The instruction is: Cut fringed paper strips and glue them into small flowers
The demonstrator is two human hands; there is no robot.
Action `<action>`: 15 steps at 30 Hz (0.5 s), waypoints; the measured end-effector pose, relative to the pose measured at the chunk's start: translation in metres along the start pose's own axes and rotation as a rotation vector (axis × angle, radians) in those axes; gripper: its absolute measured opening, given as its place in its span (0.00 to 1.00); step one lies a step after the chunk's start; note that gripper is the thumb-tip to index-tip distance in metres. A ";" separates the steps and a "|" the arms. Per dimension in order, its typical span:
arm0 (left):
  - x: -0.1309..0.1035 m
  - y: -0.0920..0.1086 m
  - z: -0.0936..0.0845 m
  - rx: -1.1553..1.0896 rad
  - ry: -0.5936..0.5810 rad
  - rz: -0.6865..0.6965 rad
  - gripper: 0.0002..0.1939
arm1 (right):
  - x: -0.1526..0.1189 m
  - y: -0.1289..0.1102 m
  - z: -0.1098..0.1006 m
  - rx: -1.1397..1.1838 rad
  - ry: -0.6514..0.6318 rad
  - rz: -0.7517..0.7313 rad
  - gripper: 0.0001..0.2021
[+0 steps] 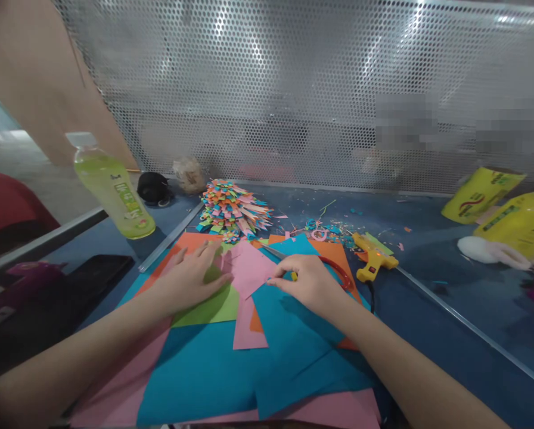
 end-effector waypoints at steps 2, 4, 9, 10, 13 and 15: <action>0.000 0.007 0.001 -0.006 -0.007 0.031 0.30 | -0.001 -0.001 0.005 -0.035 -0.039 -0.012 0.05; 0.001 0.013 0.002 -0.011 -0.011 0.063 0.29 | -0.001 -0.002 0.010 -0.076 -0.072 -0.019 0.05; -0.002 0.029 0.007 -0.043 -0.031 0.200 0.30 | -0.002 -0.004 0.016 -0.164 -0.097 -0.040 0.02; -0.003 0.032 0.008 -0.049 -0.042 0.227 0.31 | -0.002 -0.004 0.017 -0.175 -0.102 -0.050 0.02; -0.006 0.034 0.012 -0.052 -0.094 0.256 0.31 | -0.001 -0.002 0.017 -0.206 -0.099 -0.070 0.04; -0.008 0.033 0.013 -0.042 -0.119 0.247 0.30 | 0.000 0.000 0.017 -0.226 -0.093 -0.073 0.05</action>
Point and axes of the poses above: each hand's wrist, its own x-axis towards the middle knuckle, its own z-axis out of the palm, y = z × x, the point moved 10 cm from there along x, towards the middle knuckle, and after that the axes turned 1 degree about -x, right-handed, at the moved point
